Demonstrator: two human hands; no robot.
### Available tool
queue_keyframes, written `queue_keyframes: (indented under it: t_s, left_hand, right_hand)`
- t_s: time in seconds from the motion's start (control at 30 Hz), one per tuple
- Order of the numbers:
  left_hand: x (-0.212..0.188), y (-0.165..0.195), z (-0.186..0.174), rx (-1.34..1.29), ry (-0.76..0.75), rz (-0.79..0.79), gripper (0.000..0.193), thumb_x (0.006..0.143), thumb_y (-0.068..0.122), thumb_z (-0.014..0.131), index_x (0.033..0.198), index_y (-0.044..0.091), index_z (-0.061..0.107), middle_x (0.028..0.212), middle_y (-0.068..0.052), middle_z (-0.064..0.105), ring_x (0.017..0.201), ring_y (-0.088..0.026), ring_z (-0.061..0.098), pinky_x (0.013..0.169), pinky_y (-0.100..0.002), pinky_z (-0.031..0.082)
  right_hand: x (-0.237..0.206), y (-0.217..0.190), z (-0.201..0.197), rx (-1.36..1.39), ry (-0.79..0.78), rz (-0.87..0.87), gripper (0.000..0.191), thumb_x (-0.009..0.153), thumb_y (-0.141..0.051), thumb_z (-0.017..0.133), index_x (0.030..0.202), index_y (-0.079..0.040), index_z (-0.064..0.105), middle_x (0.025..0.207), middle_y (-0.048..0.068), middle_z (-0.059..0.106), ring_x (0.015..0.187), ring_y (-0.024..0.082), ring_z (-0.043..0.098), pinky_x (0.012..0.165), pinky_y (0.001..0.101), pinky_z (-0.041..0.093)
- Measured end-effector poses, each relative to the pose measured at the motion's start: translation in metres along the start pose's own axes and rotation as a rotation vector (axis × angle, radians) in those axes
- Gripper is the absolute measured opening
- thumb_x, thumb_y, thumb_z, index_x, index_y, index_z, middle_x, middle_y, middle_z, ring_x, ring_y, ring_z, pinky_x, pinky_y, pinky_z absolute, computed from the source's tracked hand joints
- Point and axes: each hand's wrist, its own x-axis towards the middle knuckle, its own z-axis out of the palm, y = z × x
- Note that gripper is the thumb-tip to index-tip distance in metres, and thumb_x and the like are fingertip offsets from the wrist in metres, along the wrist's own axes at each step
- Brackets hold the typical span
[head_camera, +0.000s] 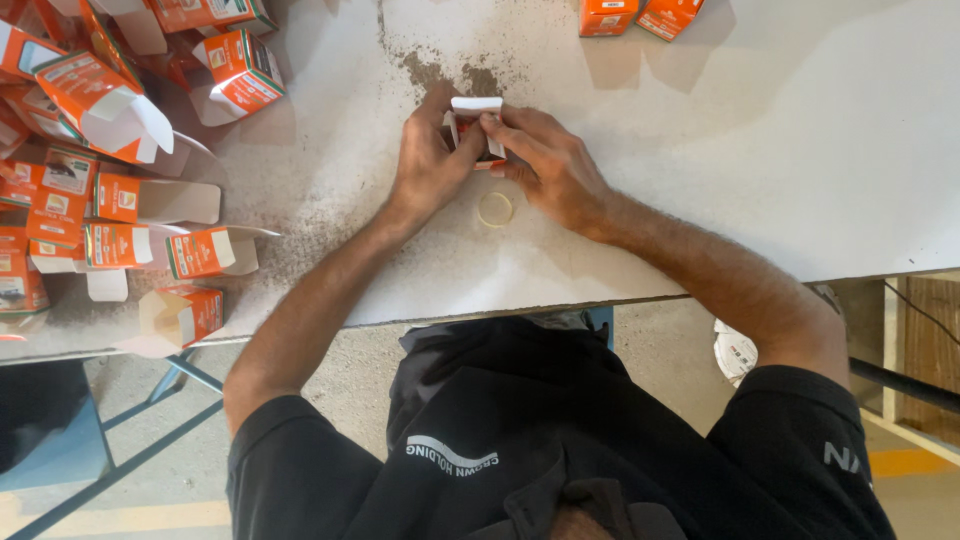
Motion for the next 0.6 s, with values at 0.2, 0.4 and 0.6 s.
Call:
queue_keyframes:
  t_s: [0.2,0.4,0.6]
  left_hand:
    - [-0.003,0.016,-0.027,-0.38,-0.165,-0.269,0.024,0.094,0.012,0.059,0.113,-0.001,0.066,0.091,-0.009,0.069,0.066,-0.011,0.064,0.06,-0.03,0.065]
    - [0.016,0.019,-0.018,-0.018,-0.161,-0.318,0.017,0.097,0.015,0.073,0.1,-0.001,0.068,0.082,-0.012,0.066,0.064,-0.014,0.062,0.053,-0.033,0.053]
    - [0.001,0.022,-0.004,0.408,-0.011,0.332,0.022,0.094,0.003,0.073,0.115,-0.003,0.069,0.122,-0.016,0.069,0.112,-0.027,0.068,0.093,-0.038,0.06]
  right_hand:
    - [0.006,-0.008,-0.005,-0.065,-0.027,0.003,0.058,0.087,0.0,0.081,0.141,-0.004,0.059,0.141,0.02,0.059,0.124,0.041,0.063,0.101,0.0452,0.057]
    - [0.006,-0.01,-0.003,-0.036,0.019,0.031,0.038,0.094,-0.004,0.081,0.122,-0.003,0.055,0.141,0.021,0.061,0.121,0.041,0.066,0.096,0.0453,0.058]
    - [0.003,-0.006,-0.001,0.03,0.011,0.121,0.038,0.096,-0.008,0.081,0.117,-0.004,0.05,0.134,0.02,0.066,0.114,0.041,0.068,0.093,0.0471,0.058]
